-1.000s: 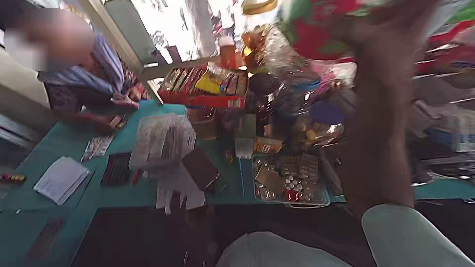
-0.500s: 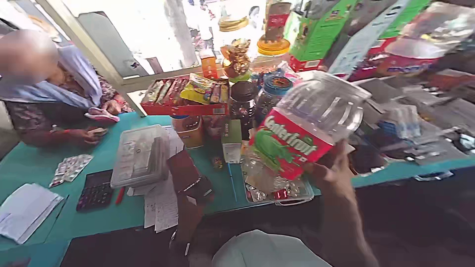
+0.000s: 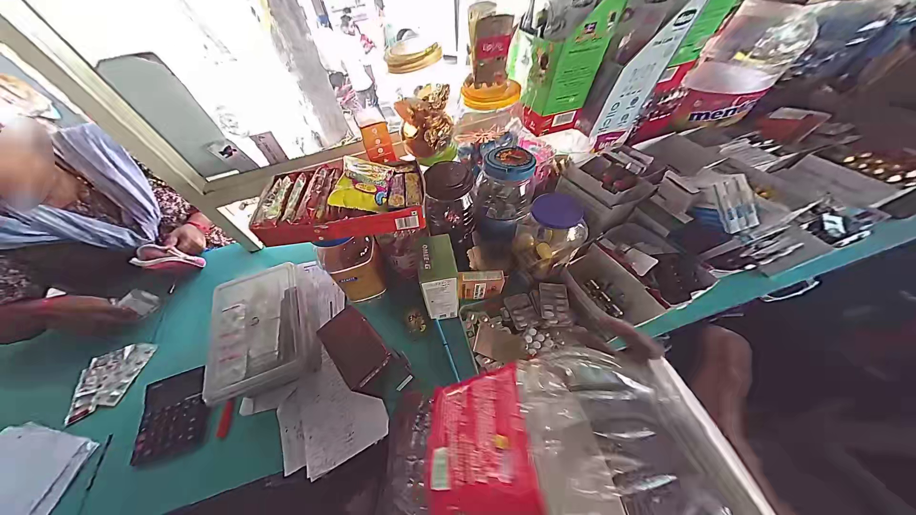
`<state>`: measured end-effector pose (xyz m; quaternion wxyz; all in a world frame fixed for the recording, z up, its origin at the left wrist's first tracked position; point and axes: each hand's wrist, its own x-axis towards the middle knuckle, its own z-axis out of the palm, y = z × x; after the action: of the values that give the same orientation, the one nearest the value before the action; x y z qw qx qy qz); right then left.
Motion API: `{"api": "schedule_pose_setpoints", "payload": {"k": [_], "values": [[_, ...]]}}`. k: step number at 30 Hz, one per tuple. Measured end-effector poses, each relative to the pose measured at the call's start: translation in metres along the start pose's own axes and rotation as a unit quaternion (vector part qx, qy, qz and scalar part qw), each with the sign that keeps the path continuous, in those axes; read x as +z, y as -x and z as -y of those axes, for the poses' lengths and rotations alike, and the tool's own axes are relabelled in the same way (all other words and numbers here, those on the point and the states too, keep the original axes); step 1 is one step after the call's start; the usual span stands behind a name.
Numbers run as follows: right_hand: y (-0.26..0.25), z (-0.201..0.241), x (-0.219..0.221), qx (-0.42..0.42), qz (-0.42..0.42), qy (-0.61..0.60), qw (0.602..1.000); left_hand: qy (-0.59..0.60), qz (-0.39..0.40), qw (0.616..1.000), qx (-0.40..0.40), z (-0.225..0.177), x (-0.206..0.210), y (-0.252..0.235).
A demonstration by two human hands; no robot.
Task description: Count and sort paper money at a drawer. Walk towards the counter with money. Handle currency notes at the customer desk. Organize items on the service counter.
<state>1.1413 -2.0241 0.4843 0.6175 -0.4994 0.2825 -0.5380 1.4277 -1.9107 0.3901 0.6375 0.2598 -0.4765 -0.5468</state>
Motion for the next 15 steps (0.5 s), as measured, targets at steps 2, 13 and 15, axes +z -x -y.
{"api": "schedule_pose_setpoints", "payload": {"k": [2,13,15], "values": [[0.003,0.006,-0.013,-0.177,0.139,0.201,0.953,-0.034,0.012,0.999,0.032,-0.016,0.007,-0.018],[0.005,-0.024,0.012,-0.129,0.279,0.267,0.913,-0.051,-0.064,0.995,0.055,-0.013,-0.023,0.044],[0.003,-0.035,0.025,-0.087,0.384,0.265,0.88,-0.085,-0.148,0.985,0.027,-0.063,-0.025,0.061]]}}
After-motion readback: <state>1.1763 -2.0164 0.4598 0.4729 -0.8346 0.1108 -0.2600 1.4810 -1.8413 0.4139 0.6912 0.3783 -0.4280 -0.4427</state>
